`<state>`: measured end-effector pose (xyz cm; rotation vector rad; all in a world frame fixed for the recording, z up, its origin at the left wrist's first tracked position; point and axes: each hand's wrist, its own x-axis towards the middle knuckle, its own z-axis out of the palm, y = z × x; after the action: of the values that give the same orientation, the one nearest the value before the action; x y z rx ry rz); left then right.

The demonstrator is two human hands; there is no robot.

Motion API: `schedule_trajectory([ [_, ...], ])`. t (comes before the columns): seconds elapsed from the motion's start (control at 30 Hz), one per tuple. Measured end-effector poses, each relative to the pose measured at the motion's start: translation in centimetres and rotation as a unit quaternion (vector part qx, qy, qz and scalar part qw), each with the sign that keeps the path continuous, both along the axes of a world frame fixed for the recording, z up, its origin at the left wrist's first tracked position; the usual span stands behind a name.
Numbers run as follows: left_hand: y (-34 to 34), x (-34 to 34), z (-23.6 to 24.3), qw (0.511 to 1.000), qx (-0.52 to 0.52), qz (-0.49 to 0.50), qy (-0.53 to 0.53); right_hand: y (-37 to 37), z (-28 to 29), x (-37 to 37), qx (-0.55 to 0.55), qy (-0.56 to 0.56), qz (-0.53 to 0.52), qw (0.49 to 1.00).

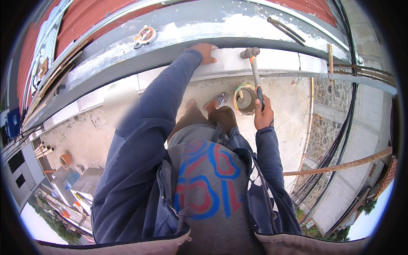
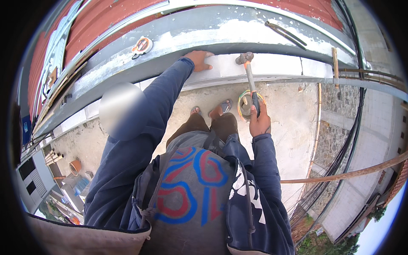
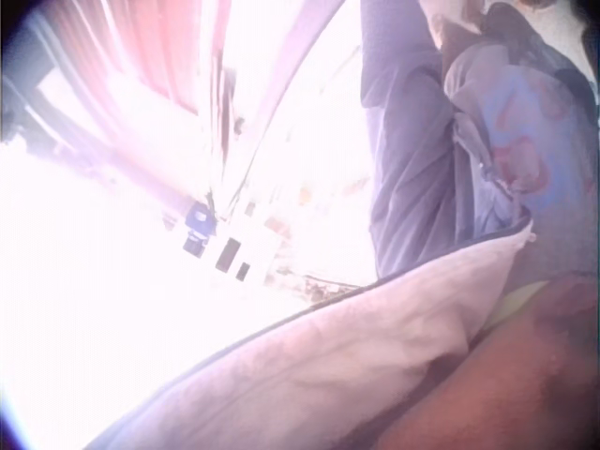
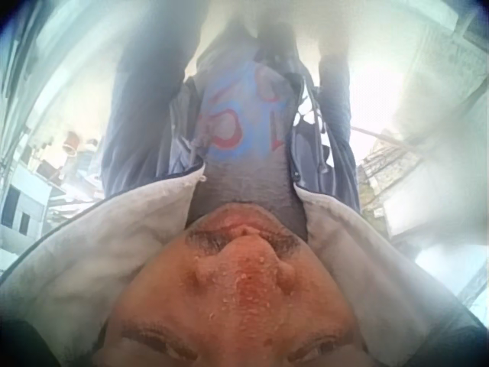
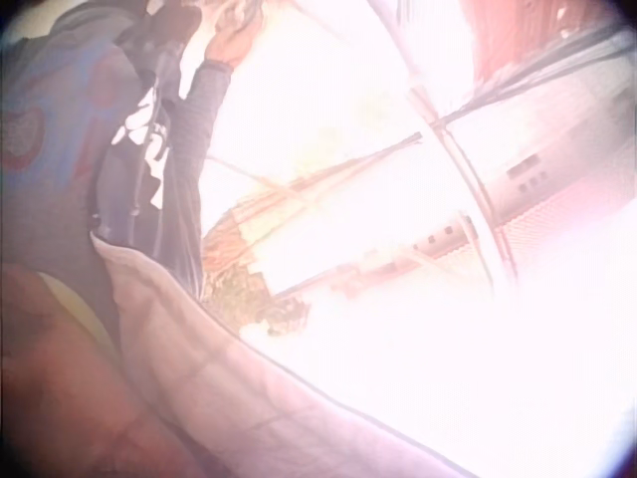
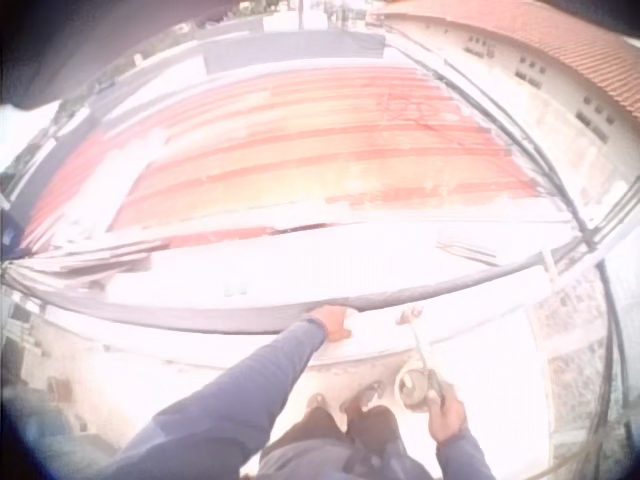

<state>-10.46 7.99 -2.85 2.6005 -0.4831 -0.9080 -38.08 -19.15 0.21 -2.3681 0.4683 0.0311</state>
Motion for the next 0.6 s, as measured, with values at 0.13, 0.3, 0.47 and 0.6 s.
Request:
schedule_trajectory([
  [0.13, -0.7, -0.6, 2.1, 1.0, 0.014, -0.005, 0.012, 1.9, 1.0, -0.4, 0.027, -0.04, -0.038, 0.998],
  [0.3, -0.4, 0.5, 0.9, 0.999, -0.019, -0.02, 0.031, -0.3, -4.7, -1.4, 0.009, -0.01, -0.062, 0.998],
  [0.47, -0.1, 0.1, 1.5, 0.999, 0.002, -0.021, 0.037, -0.7, -4.4, -1.6, 0.071, -0.037, -0.12, 0.99],
  [0.6, 0.0, -0.2, 1.8, 0.999, -0.028, -0.04, 0.011, -1.7, 0.9, 1.9, 0.029, -0.035, -0.109, 0.993],
])
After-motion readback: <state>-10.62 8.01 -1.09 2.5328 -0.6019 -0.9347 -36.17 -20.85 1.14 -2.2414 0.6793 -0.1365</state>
